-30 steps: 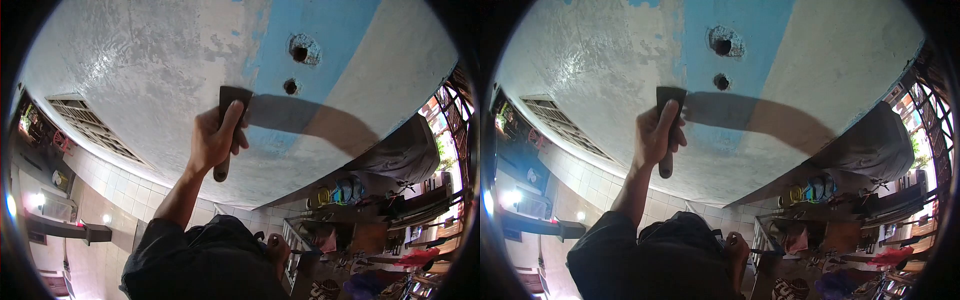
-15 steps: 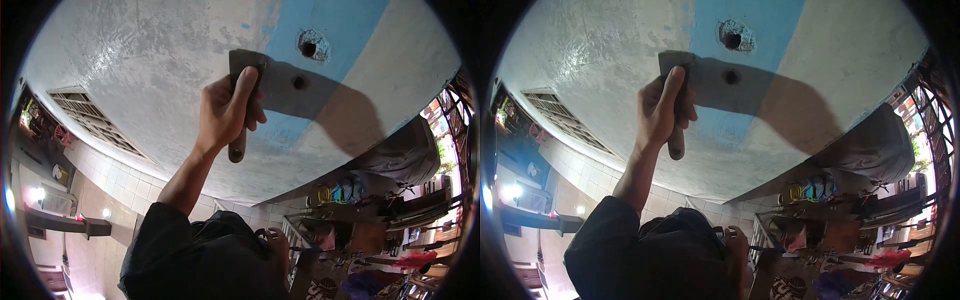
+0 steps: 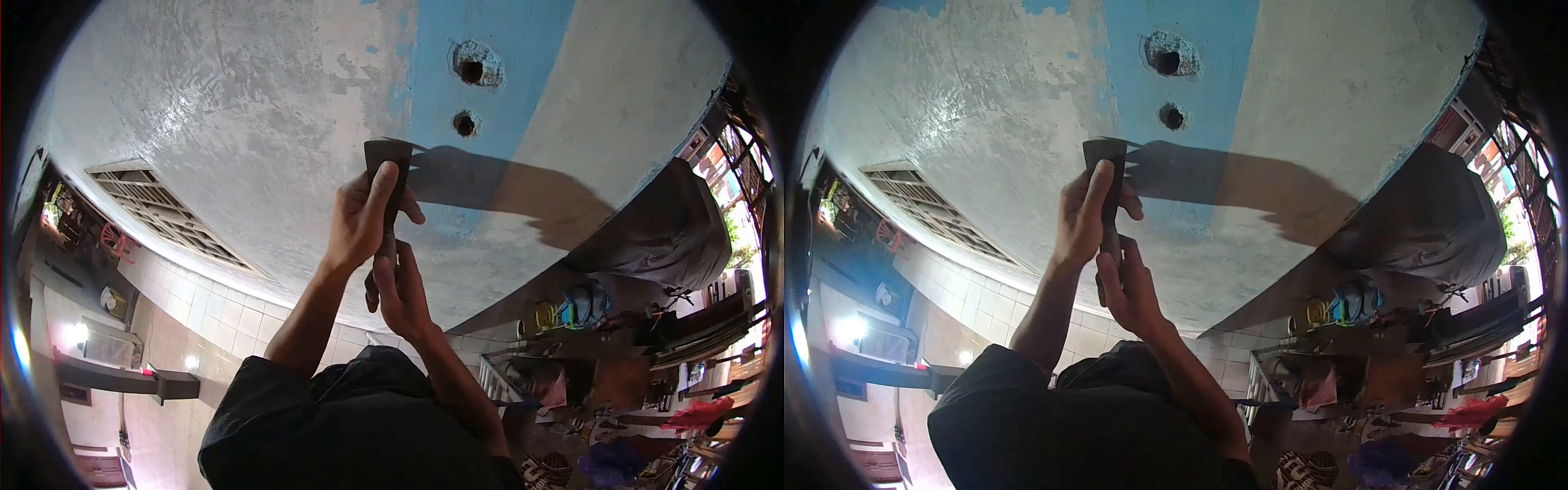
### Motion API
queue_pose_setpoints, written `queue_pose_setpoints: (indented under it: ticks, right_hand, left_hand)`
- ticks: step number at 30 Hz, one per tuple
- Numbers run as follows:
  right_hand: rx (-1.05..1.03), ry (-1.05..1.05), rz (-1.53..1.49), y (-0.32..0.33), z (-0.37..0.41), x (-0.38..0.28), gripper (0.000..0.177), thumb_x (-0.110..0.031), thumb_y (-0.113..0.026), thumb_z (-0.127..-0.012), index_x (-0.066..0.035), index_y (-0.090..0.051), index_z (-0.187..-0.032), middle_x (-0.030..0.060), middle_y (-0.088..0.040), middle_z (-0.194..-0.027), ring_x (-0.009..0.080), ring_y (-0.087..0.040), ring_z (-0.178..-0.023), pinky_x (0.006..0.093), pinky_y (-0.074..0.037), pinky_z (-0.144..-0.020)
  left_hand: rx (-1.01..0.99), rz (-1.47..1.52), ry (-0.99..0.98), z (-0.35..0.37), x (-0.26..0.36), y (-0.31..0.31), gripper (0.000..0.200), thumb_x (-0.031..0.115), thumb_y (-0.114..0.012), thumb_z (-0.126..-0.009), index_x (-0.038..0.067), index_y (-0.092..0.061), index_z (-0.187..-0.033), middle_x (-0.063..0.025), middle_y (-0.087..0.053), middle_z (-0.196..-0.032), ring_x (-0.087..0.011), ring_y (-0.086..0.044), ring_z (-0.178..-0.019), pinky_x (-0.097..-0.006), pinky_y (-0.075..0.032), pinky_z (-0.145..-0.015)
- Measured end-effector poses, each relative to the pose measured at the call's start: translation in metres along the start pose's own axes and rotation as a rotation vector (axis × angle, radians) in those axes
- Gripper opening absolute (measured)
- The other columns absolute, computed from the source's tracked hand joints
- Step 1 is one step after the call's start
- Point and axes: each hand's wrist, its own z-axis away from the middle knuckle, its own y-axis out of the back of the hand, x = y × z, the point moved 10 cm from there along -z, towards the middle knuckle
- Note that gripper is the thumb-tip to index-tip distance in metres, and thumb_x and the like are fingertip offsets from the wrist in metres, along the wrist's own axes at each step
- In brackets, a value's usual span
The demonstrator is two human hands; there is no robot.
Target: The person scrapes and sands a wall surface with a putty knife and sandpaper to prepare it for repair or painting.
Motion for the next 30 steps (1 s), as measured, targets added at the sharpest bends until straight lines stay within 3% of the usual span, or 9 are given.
queue_pose_setpoints:
  ticks: [1,3,5,6,10,15,20,24,30]
  right_hand:
    - [-0.045,-0.04,-0.01,-0.004,-0.004,0.003,0.04,-0.024,-0.046,-0.101,0.008,-0.035,-0.123,0.0098,-0.06,-0.076,0.0123,-0.056,-0.062,0.0268,-0.044,-0.057]
    - [0.016,0.216,-0.085,-0.006,-0.017,-0.032,0.038,-0.028,-0.041,-0.103,0.005,-0.039,-0.122,0.0053,-0.055,-0.066,0.0101,-0.049,-0.051,0.0255,-0.039,-0.048]
    - [0.056,0.246,-0.174,0.006,-0.029,-0.054,0.029,-0.024,-0.04,-0.103,0.0,-0.038,-0.121,0.0015,-0.05,-0.067,0.0081,-0.045,-0.049,0.0241,-0.036,-0.043]
    - [0.038,0.169,-0.36,0.004,-0.03,-0.05,0.024,-0.022,-0.04,-0.104,-0.003,-0.043,-0.118,-0.0006,-0.048,-0.065,0.0061,-0.042,-0.048,0.0226,-0.032,-0.042]
    - [0.042,0.079,-0.257,0.007,-0.024,-0.018,0.022,-0.025,-0.041,-0.104,-0.006,-0.051,-0.101,-0.0046,-0.042,-0.062,0.0028,-0.033,-0.044,0.0211,-0.027,-0.039]
    - [0.028,0.1,-0.375,0.001,-0.034,-0.037,0.023,-0.025,-0.041,-0.104,-0.005,-0.051,-0.099,-0.0038,-0.044,-0.063,0.0031,-0.036,-0.045,0.0209,-0.028,-0.039]
    - [0.175,0.123,-0.315,0.005,-0.026,-0.024,0.026,-0.026,-0.043,-0.103,-0.003,-0.055,-0.103,-0.0012,-0.049,-0.064,0.0047,-0.043,-0.048,0.0213,-0.035,-0.042]
    - [-0.018,0.044,-0.444,-0.009,-0.039,-0.055,0.028,-0.028,-0.043,-0.103,-0.003,-0.054,-0.1,-0.0011,-0.048,-0.062,0.0044,-0.044,-0.048,0.0211,-0.034,-0.041]
    - [0.049,0.074,-0.363,-0.003,-0.03,-0.046,0.028,-0.028,-0.042,-0.104,-0.003,-0.055,-0.102,-0.0014,-0.048,-0.062,0.0048,-0.045,-0.048,0.021,-0.035,-0.04]
  left_hand:
    - [-0.013,-0.027,0.01,-0.002,0.002,0.0,0.045,0.041,-0.047,-0.1,0.0,-0.063,-0.093,-0.0083,-0.066,-0.069,-0.0122,-0.064,-0.064,-0.0239,-0.049,-0.06]
    - [-0.037,-0.08,0.036,-0.004,0.008,0.0,0.045,0.041,-0.046,-0.101,0.0,-0.063,-0.094,-0.0082,-0.066,-0.069,-0.0128,-0.065,-0.065,-0.0246,-0.05,-0.063]
    - [-0.047,-0.003,0.115,0.0,-0.006,0.0,0.046,0.041,-0.044,-0.101,-0.001,-0.062,-0.096,-0.0097,-0.068,-0.075,-0.0153,-0.066,-0.069,-0.0279,-0.053,-0.07]
    - [-0.047,-0.004,0.096,0.001,-0.006,-0.001,0.046,0.041,-0.044,-0.102,-0.001,-0.062,-0.097,-0.0102,-0.068,-0.077,-0.0159,-0.066,-0.07,-0.0287,-0.054,-0.071]
    - [-0.081,0.064,0.082,0.005,-0.028,0.003,0.047,0.039,-0.043,-0.102,-0.003,-0.063,-0.097,-0.0131,-0.069,-0.082,-0.018,-0.068,-0.075,-0.0304,-0.055,-0.068]
    - [-0.04,0.092,0.043,-0.012,-0.005,0.003,0.046,0.036,-0.046,-0.101,-0.005,-0.062,-0.091,-0.0105,-0.067,-0.067,-0.0172,-0.068,-0.066,-0.0288,-0.055,-0.061]
    - [0.02,0.001,0.108,0.004,-0.015,0.009,0.044,0.035,-0.048,-0.101,-0.004,-0.063,-0.087,-0.0102,-0.066,-0.065,-0.0156,-0.067,-0.064,-0.027,-0.054,-0.058]
    - [0.028,0.048,0.026,-0.016,0.018,0.007,0.042,0.033,-0.048,-0.101,-0.002,-0.064,-0.086,-0.0105,-0.066,-0.066,-0.0136,-0.065,-0.062,-0.0265,-0.053,-0.056]
    - [0.028,-0.044,0.034,-0.007,0.013,0.005,0.043,0.033,-0.047,-0.101,-0.002,-0.064,-0.084,-0.0112,-0.067,-0.066,-0.0138,-0.065,-0.062,-0.0263,-0.053,-0.057]
